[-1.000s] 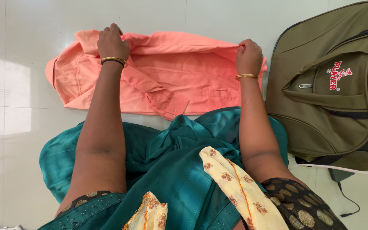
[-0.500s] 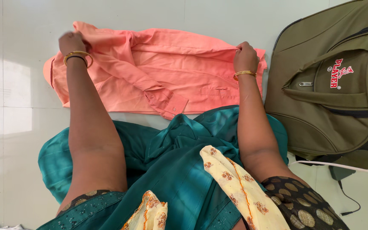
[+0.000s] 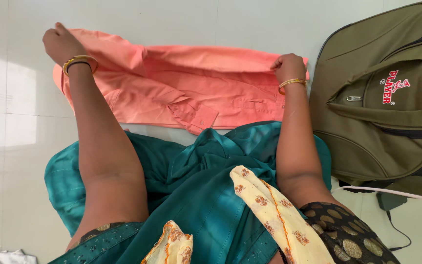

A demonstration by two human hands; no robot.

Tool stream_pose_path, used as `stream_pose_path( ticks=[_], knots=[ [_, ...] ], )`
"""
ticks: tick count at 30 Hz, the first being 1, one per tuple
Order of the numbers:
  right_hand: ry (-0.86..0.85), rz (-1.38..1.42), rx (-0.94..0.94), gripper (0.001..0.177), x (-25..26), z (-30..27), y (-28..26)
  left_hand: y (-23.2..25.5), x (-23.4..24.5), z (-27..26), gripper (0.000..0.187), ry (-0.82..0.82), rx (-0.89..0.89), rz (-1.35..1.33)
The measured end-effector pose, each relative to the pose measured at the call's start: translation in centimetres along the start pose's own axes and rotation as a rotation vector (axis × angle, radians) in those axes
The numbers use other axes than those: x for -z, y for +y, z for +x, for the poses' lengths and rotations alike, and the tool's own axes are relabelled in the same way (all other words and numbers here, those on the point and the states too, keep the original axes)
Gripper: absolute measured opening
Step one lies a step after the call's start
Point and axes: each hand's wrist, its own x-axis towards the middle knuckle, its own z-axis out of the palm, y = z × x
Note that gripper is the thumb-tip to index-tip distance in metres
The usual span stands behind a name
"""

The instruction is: The person folds a peach-colored long-sleeved shirt on the floor. They smooth the fabric, fold the sleeves inward, fold the shirt in half lengthwise, and then fold it into a compact rectangle.

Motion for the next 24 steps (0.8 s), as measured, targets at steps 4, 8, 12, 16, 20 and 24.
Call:
stream_pose_path(
  ticks=[4,8,12,16,20,24],
  knots=[
    [-0.213,-0.127,0.138,0.03,-0.5,0.6,2.1,4.2,5.0,-4.1,0.027,-0.243,0.081,0.721],
    [-0.564,-0.313,0.124,0.028,-2.3,0.9,2.4,2.5,4.7,-4.7,0.031,-0.451,0.196,1.078],
    [-0.679,-0.732,0.105,0.03,-3.3,1.0,1.9,-1.6,2.3,-3.8,0.034,-0.438,0.174,1.159],
    [-0.188,-0.149,-0.134,0.036,-4.0,1.6,3.5,-3.2,0.4,-1.7,0.038,-0.235,0.036,0.965],
    [-0.23,-0.08,-0.146,0.082,-6.4,2.4,4.0,-3.0,-1.4,-1.1,0.051,0.035,-0.166,0.777],
    [-0.393,-0.206,-0.122,0.101,-7.8,3.0,3.3,-2.7,-2.0,-1.7,0.049,-0.208,0.177,0.53]
  ],
)
